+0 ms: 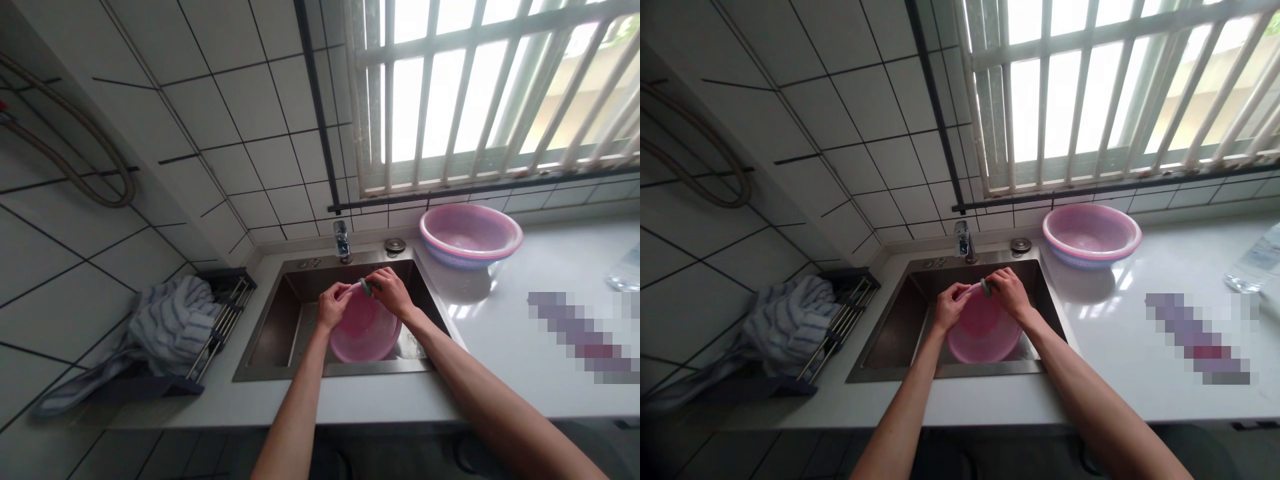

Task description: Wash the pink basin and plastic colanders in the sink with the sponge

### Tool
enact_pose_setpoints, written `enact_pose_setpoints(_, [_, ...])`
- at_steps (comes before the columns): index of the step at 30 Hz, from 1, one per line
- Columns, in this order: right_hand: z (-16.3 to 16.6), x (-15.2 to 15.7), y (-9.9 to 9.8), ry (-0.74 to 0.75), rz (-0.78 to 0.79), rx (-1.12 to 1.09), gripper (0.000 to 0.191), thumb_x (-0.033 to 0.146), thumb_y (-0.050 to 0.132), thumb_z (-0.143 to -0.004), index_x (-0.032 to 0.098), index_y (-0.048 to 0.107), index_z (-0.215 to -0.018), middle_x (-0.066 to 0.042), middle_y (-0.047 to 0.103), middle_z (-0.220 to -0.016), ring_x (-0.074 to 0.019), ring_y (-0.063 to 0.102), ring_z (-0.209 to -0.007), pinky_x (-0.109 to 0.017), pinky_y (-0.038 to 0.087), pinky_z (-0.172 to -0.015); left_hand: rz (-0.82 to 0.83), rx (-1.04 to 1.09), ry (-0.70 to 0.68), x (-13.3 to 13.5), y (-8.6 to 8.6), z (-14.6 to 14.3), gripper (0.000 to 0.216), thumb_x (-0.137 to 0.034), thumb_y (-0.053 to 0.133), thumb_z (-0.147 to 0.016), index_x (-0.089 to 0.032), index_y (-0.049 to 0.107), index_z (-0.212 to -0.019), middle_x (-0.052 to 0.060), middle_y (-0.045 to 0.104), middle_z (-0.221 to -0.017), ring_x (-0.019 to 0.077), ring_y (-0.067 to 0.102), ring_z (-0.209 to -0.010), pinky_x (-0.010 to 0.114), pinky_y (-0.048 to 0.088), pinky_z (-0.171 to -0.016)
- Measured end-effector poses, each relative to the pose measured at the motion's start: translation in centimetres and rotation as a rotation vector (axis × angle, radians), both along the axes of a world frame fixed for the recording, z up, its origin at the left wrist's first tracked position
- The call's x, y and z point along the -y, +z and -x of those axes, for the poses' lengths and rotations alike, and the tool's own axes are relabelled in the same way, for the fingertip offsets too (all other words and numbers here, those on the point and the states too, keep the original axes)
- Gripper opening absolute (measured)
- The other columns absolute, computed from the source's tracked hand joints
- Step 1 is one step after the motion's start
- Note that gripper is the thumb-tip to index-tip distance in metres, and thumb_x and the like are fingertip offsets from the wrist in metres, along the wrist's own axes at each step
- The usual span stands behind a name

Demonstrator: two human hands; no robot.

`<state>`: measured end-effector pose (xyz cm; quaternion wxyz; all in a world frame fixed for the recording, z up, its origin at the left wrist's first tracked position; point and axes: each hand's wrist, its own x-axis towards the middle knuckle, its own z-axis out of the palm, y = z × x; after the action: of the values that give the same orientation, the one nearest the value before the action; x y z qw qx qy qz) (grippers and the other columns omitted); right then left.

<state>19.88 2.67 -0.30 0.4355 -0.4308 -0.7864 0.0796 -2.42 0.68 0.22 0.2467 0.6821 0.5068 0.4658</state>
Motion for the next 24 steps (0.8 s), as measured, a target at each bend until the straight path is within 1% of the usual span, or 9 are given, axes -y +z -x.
enact_pose_setpoints(3, [0.8,0.3,0.4,0.074,-0.010,0.007,0.029,0.006,0.071,-0.089,0.026,0.077,-0.108,-0.005,0.075,-0.109,-0.0251,0.060,-0.107,-0.037,0.053,-0.096,0.020,-0.008,-0.030,0.1,-0.1,-0.2,0.018,-0.034,0.072,-0.087,-0.020,0.078,-0.095,0.002,0.076,-0.083,0.0145,0.063,-0.069,0.024,0.043,-0.065])
enact_pose_setpoints(5, [0.6,0.2,0.4,0.079,0.003,0.002,0.029,0.006,0.071,-0.088,0.026,0.077,-0.108,-0.004,0.075,-0.108,-0.0245,0.061,-0.106,-0.036,0.053,-0.095,0.020,0.001,-0.034,0.2,0.0,-0.2,0.018,-0.035,0.072,-0.087,-0.020,0.078,-0.095,0.002,0.076,-0.084,0.0149,0.064,-0.070,0.025,0.044,-0.066])
enact_pose_setpoints(9, [-1.3,-0.7,-0.3,-0.057,0.039,-0.047,0.023,0.010,0.072,-0.087,0.026,0.078,-0.103,-0.004,0.075,-0.103,-0.0250,0.063,-0.104,-0.037,0.052,-0.093,0.003,0.087,0.027,-0.1,0.2,0.2,0.019,-0.034,0.074,-0.085,-0.020,0.077,-0.097,0.004,0.077,-0.090,0.0164,0.066,-0.075,0.026,0.048,-0.072])
enact_pose_setpoints(12, [-2.6,-1.4,-1.0,-0.177,0.080,-0.112,0.018,0.016,0.070,-0.089,0.025,0.078,-0.104,-0.005,0.076,-0.105,-0.0251,0.067,-0.102,-0.037,0.052,-0.091,-0.031,0.163,0.092,-0.4,0.3,0.6,0.022,-0.037,0.074,-0.085,-0.019,0.076,-0.098,0.003,0.073,-0.083,0.0156,0.062,-0.070,0.026,0.046,-0.067])
enact_pose_setpoints(14, [-2.8,-1.5,-1.3,-0.209,0.113,-0.186,0.019,0.020,0.069,-0.090,0.024,0.077,-0.106,-0.005,0.076,-0.106,-0.0237,0.069,-0.097,-0.036,0.053,-0.089,-0.076,0.172,0.149,-0.4,0.4,0.9,0.022,-0.038,0.073,-0.087,-0.020,0.074,-0.098,0.000,0.067,-0.076,0.0145,0.058,-0.066,0.025,0.044,-0.064])
enact_pose_setpoints(17, [-2.5,-1.4,-1.3,-0.205,0.122,-0.257,0.018,0.022,0.068,-0.090,0.024,0.076,-0.106,-0.005,0.076,-0.105,-0.0224,0.071,-0.092,-0.034,0.053,-0.085,-0.122,0.078,0.208,-0.3,0.6,1.1,0.021,-0.035,0.071,-0.089,-0.022,0.072,-0.105,-0.003,0.060,-0.071,0.0137,0.053,-0.063,0.025,0.042,-0.063])
enact_pose_setpoints(20, [-2.1,-1.2,-0.9,-0.180,0.096,-0.262,0.018,0.022,0.068,-0.090,0.024,0.077,-0.106,-0.005,0.076,-0.106,-0.0222,0.072,-0.094,-0.033,0.053,-0.085,-0.150,-0.039,0.230,-0.1,0.7,1.2,0.030,-0.029,0.074,-0.086,-0.025,0.070,-0.116,-0.003,0.064,-0.081,0.0145,0.058,-0.070,0.026,0.046,-0.070])
enact_pose_setpoints(22, [-1.9,-1.0,-0.8,-0.159,0.094,-0.261,0.019,0.020,0.067,-0.091,0.025,0.077,-0.106,-0.004,0.076,-0.105,-0.0214,0.072,-0.093,-0.032,0.052,-0.084,-0.181,-0.101,0.208,0.0,0.8,1.1,0.035,-0.026,0.075,-0.085,-0.026,0.070,-0.120,-0.001,0.067,-0.091,0.0152,0.060,-0.077,0.026,0.048,-0.076])
enact_pose_setpoints(24, [-1.7,-0.9,-0.8,-0.117,0.102,-0.247,0.020,0.018,0.067,-0.090,0.026,0.078,-0.105,-0.003,0.076,-0.104,-0.0203,0.073,-0.092,-0.030,0.052,-0.083,-0.193,-0.147,0.164,0.1,0.8,1.1,0.038,-0.022,0.072,-0.086,-0.027,0.071,-0.123,0.000,0.068,-0.094,0.0151,0.061,-0.078,0.027,0.048,-0.078])
